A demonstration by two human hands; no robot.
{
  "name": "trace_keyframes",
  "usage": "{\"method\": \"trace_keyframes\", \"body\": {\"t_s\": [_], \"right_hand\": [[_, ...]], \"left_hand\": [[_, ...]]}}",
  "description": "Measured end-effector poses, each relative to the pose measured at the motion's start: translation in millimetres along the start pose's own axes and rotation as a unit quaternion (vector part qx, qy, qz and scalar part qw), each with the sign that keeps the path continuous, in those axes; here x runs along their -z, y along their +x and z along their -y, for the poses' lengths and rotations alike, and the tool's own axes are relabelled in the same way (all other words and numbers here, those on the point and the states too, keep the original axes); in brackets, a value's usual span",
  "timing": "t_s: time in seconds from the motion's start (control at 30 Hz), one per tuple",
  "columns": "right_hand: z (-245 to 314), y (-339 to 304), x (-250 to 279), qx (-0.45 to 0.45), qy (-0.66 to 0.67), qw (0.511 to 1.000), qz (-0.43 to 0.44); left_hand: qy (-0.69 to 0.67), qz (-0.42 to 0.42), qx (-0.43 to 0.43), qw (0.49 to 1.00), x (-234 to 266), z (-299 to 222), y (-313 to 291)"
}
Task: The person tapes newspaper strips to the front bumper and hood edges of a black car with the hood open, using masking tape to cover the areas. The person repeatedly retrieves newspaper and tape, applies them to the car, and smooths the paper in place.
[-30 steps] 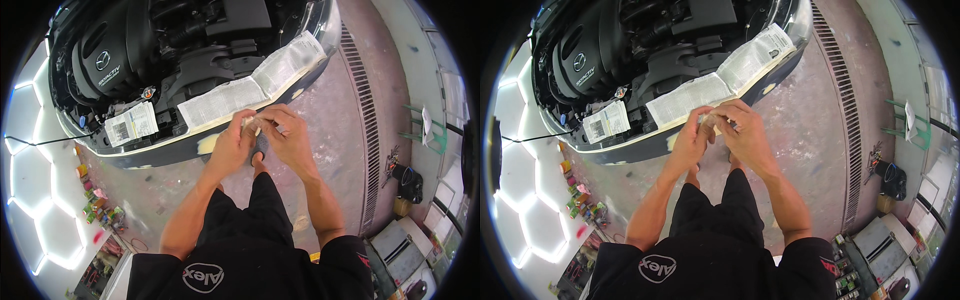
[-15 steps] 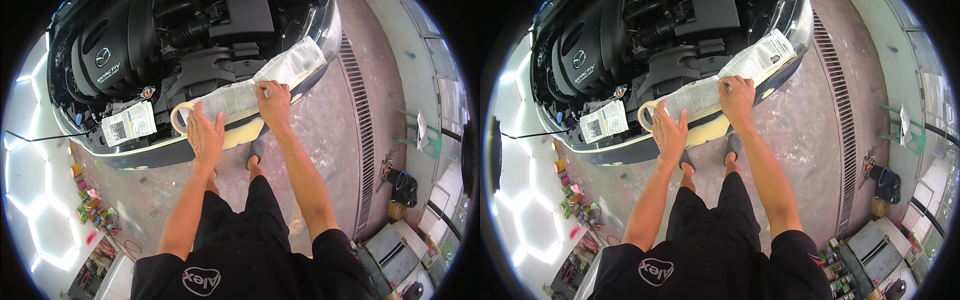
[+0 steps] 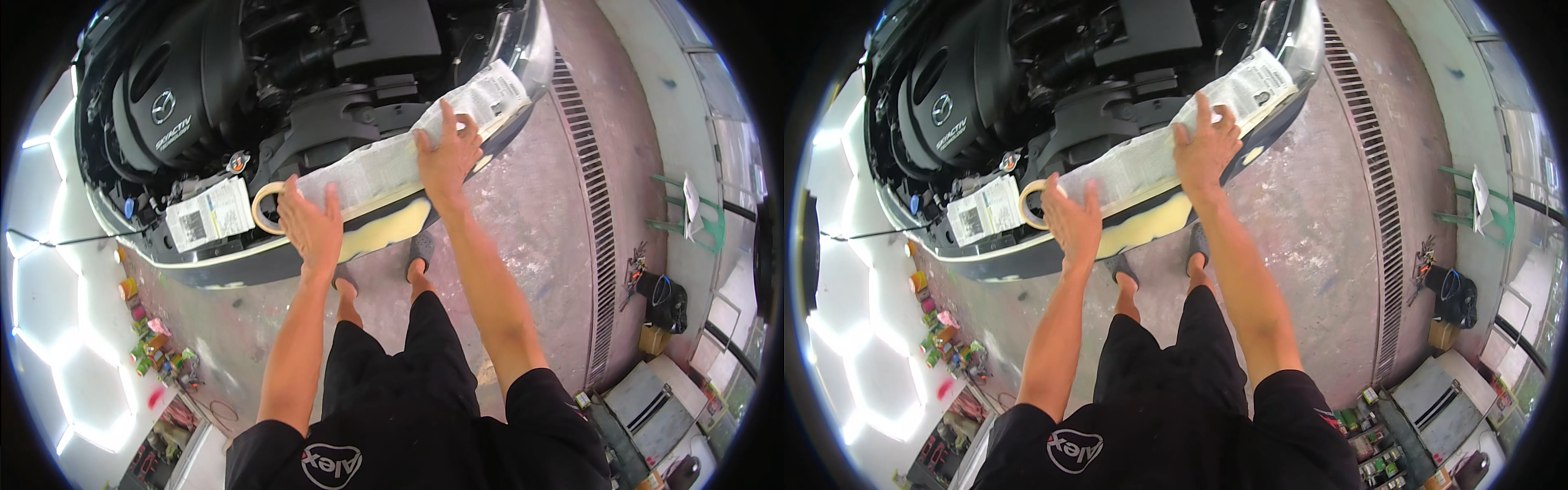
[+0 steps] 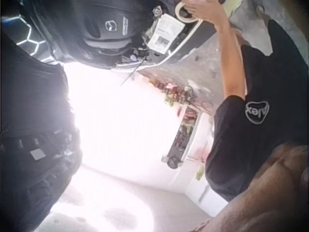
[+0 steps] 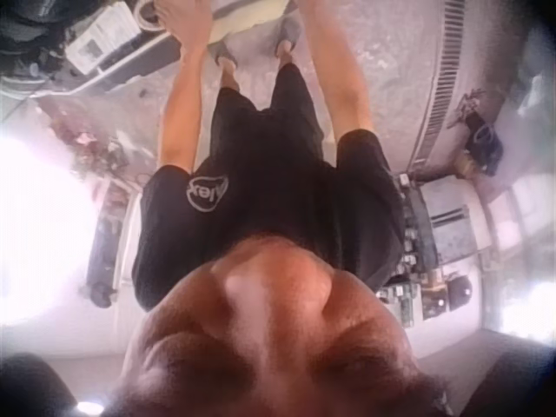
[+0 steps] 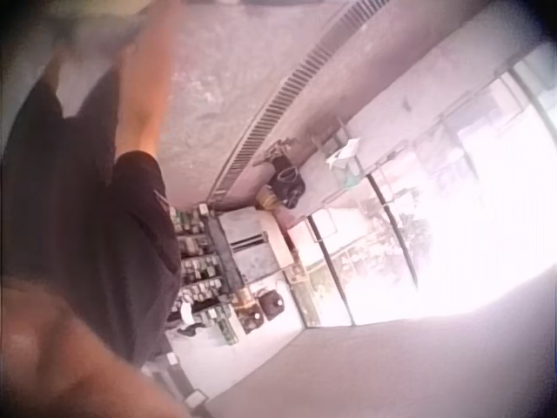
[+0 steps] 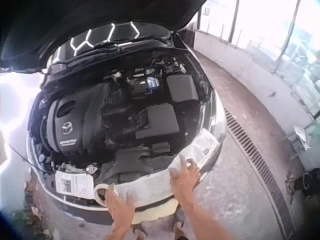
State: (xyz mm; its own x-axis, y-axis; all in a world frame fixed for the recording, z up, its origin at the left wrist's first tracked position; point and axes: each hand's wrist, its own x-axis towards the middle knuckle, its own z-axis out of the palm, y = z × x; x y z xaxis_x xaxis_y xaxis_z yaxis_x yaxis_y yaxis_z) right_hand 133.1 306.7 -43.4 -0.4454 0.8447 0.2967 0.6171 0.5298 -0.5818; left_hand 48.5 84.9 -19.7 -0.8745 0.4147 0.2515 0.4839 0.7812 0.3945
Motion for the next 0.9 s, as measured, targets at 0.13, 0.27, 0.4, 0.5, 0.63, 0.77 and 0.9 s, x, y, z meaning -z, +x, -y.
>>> {"method": "trace_keyframes", "body": {"t_s": [0.13,0.27,0.4,0.5,0.63,0.77,0.9], "right_hand": [[9.1,-5.4,48.6,-0.002,0.277,0.936,0.219],[19.8,-0.6,116.2,-0.07,0.387,0.861,0.323],[11.0,21.9,152.3,-0.046,0.31,0.912,0.263],[0.5,48.3,146.9,-0.047,0.302,0.934,0.184],[-80.9,130.6,73.8,-0.062,0.218,0.973,-0.033],[-151.1,188.0,21.6,0.032,0.063,0.998,-0.005],[-200.4,201.0,1.8,0.189,-0.092,0.976,-0.056]], "left_hand": [[-0.318,0.177,0.088,0.927,35.7,-50.6,-4.4],[-0.422,0.256,-0.028,0.869,40.9,-115.8,-6.4],[-0.497,0.345,0.063,0.794,17.4,-148.2,8.5],[-0.445,0.376,0.138,0.801,-9.2,-172.5,23.2],[-0.375,0.09,-0.211,0.898,-1.3,-190.5,-10.4],[-0.369,0.162,-0.123,0.907,14.0,-143.2,-88.5],[-0.276,0.142,-0.017,0.951,52.2,-81.7,-137.8]]}}
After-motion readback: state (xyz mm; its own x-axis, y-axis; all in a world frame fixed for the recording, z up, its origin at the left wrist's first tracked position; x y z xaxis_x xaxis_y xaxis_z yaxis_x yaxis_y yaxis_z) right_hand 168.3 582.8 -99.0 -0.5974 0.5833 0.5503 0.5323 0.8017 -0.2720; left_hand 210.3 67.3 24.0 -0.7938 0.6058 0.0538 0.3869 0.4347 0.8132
